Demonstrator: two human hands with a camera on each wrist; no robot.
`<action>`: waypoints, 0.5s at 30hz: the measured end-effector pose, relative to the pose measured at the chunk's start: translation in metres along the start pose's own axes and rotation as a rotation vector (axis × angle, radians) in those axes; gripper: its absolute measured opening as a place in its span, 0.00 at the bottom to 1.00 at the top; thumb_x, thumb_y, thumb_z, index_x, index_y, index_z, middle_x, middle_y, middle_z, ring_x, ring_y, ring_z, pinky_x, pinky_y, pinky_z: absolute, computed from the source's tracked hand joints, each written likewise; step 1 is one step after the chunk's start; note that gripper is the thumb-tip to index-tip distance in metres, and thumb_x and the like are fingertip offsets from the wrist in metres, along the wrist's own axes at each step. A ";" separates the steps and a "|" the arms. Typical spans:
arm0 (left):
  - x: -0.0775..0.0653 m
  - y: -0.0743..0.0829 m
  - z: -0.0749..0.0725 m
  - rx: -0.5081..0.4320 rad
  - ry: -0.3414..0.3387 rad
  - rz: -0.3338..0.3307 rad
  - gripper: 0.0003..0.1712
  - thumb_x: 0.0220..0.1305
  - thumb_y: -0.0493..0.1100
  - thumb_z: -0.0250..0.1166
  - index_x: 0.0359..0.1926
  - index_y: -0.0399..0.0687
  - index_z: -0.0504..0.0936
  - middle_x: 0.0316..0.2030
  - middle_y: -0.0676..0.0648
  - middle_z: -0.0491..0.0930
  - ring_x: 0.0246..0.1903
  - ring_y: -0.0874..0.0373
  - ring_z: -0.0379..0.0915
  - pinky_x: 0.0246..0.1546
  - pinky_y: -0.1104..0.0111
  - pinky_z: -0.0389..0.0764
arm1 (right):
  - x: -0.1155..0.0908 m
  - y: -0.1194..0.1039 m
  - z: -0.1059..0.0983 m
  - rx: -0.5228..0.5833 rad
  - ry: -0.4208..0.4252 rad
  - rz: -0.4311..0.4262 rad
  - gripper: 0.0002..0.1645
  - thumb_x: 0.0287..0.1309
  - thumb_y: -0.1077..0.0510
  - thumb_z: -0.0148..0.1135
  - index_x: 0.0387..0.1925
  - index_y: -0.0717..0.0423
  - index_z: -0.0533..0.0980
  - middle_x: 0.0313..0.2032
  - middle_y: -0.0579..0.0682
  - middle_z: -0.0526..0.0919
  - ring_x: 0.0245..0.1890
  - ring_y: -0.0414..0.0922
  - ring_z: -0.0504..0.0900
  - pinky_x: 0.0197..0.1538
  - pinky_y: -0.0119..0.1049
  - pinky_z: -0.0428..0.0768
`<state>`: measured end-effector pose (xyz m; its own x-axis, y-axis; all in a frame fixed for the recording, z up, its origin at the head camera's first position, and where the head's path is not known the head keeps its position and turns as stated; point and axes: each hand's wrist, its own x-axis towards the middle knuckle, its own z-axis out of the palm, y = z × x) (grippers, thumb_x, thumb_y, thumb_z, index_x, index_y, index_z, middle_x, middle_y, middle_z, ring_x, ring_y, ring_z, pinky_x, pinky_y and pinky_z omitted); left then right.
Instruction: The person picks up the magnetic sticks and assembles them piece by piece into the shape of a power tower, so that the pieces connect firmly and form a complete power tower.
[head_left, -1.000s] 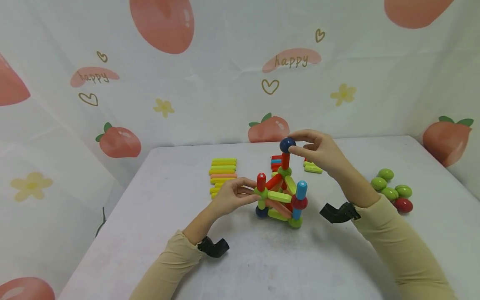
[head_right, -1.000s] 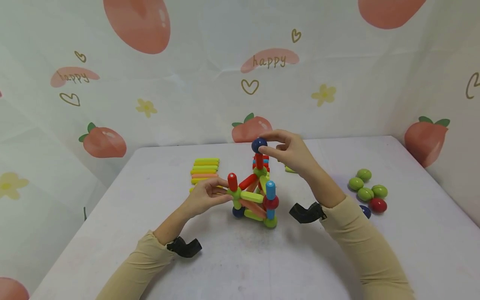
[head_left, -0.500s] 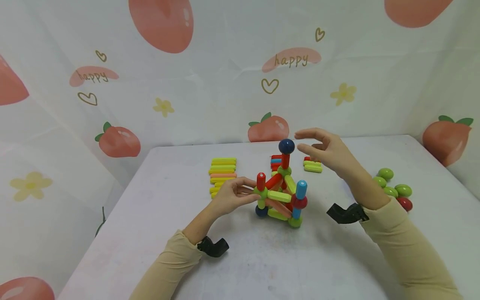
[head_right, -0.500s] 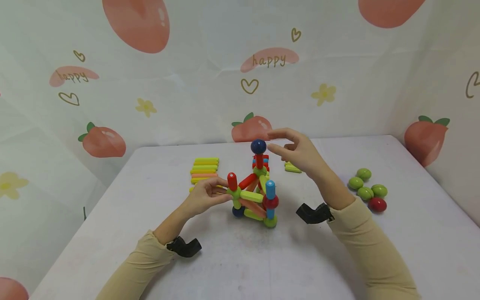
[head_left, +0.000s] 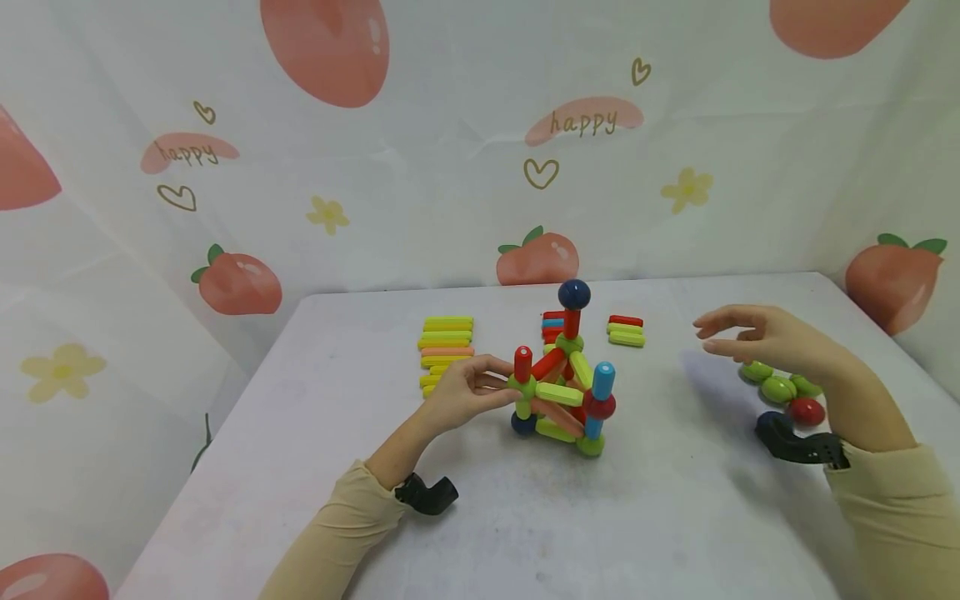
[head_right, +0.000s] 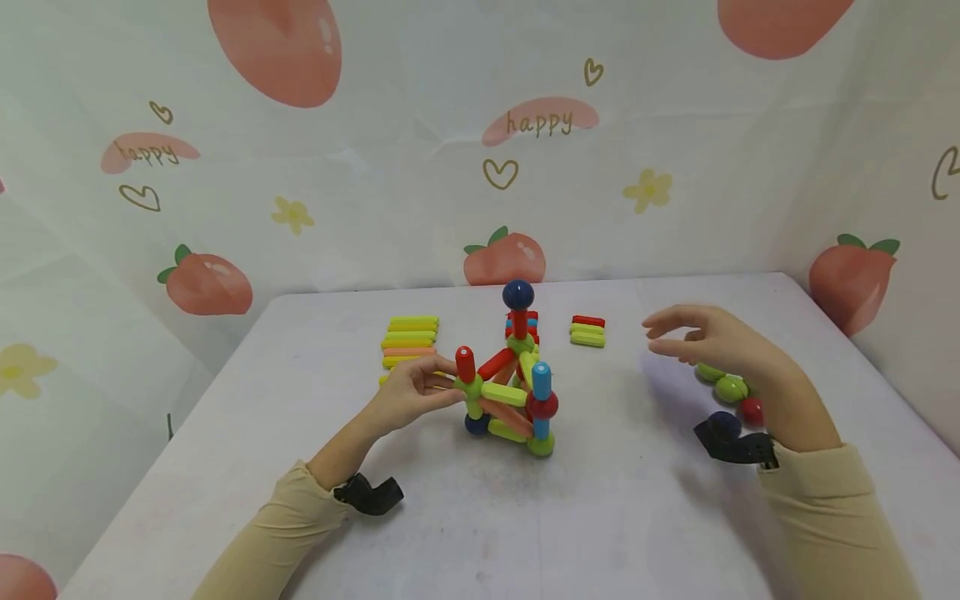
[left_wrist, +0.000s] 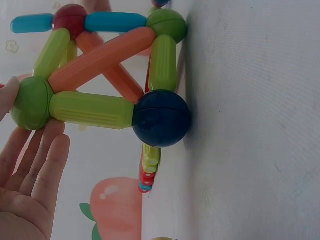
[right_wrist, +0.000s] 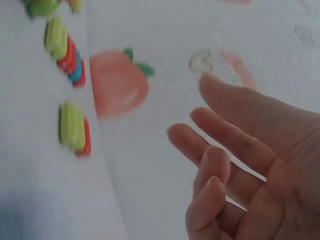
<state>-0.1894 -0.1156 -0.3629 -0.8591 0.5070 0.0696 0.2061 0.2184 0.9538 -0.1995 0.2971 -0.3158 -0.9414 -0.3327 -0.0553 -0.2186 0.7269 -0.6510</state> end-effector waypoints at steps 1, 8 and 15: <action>0.000 0.000 0.000 0.000 0.000 0.002 0.20 0.56 0.35 0.66 0.50 0.33 0.76 0.48 0.33 0.78 0.44 0.49 0.81 0.45 0.68 0.82 | -0.004 0.008 -0.002 -0.013 -0.010 -0.007 0.21 0.60 0.51 0.59 0.53 0.51 0.73 0.41 0.26 0.78 0.39 0.26 0.77 0.38 0.28 0.77; 0.000 -0.001 0.000 0.005 -0.003 0.023 0.20 0.56 0.36 0.66 0.50 0.33 0.76 0.48 0.34 0.78 0.44 0.50 0.81 0.45 0.68 0.82 | -0.025 0.053 -0.012 -0.103 -0.154 -0.053 0.18 0.56 0.56 0.63 0.50 0.53 0.76 0.42 0.33 0.82 0.41 0.23 0.75 0.37 0.23 0.74; 0.000 -0.001 0.000 0.020 0.001 0.015 0.21 0.57 0.38 0.66 0.51 0.35 0.76 0.48 0.36 0.79 0.44 0.51 0.81 0.45 0.67 0.82 | -0.032 0.075 -0.011 0.072 -0.417 -0.035 0.18 0.58 0.61 0.59 0.51 0.63 0.74 0.42 0.21 0.76 0.33 0.27 0.75 0.29 0.28 0.77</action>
<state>-0.1898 -0.1164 -0.3640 -0.8562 0.5098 0.0838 0.2280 0.2272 0.9468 -0.1887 0.3689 -0.3548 -0.7459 -0.5820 -0.3239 -0.2168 0.6720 -0.7081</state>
